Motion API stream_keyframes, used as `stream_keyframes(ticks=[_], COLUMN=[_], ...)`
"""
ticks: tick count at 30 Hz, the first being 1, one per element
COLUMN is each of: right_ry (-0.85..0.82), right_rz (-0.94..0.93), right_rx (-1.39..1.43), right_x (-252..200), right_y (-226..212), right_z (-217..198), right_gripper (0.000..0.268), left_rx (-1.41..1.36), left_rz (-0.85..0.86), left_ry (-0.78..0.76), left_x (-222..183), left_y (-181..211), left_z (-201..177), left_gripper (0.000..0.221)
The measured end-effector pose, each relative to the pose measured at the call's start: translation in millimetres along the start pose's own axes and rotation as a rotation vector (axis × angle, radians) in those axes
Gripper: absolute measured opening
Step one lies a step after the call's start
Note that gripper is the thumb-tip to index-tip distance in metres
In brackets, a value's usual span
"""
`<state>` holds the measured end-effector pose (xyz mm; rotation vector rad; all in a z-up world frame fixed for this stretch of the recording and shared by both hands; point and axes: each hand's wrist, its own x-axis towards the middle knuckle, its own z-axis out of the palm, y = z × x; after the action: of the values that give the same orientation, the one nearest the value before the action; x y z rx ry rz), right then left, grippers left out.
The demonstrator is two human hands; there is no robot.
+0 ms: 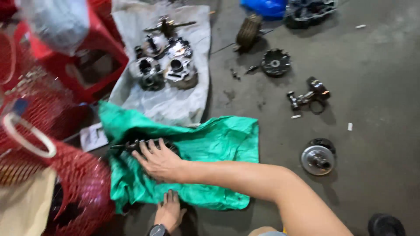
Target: Unpacking motorcycle engine components from bags and baskets and arranging them on the floor.
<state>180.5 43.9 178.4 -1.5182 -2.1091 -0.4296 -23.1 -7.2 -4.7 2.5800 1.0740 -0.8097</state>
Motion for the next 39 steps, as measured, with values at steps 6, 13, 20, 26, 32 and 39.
stream_keyframes(ticks=[6, 13, 20, 26, 32, 39], right_ry=[0.038, 0.105, -0.093, -0.589, -0.579, -0.744], right_rz=[0.276, 0.855, 0.926, 0.485, 0.365, 0.166], right_rx=[0.274, -0.220, -0.494, -0.737, -0.975, -0.800], right_x=[-141.8, -366.0, -405.5, -358.8, -407.1, -405.9], right_y=[173.6, 355.8, 394.7, 375.7, 425.0, 439.7], right_z=[5.8, -141.7, -145.1, -96.1, -28.2, -75.1], right_gripper=[0.050, 0.018, 0.031, 0.025, 0.026, 0.013], left_rx=[-0.151, -0.407, -0.406, -0.411, -0.454, -0.468], left_rz=[0.006, 0.316, 0.194, 0.130, 0.225, 0.049], left_ry=[-0.016, 0.549, 0.630, 0.710, 0.761, 0.522], left_x=[61.1, 136.7, 135.6, 114.2, 103.2, 35.4], left_y=[-32.3, -112.3, -127.8, -145.7, -147.7, -107.6], left_z=[60.4, 209.3, 198.1, 206.4, 195.0, 108.2], left_gripper=[0.098, 0.106, 0.090, 0.082, 0.080, 0.067])
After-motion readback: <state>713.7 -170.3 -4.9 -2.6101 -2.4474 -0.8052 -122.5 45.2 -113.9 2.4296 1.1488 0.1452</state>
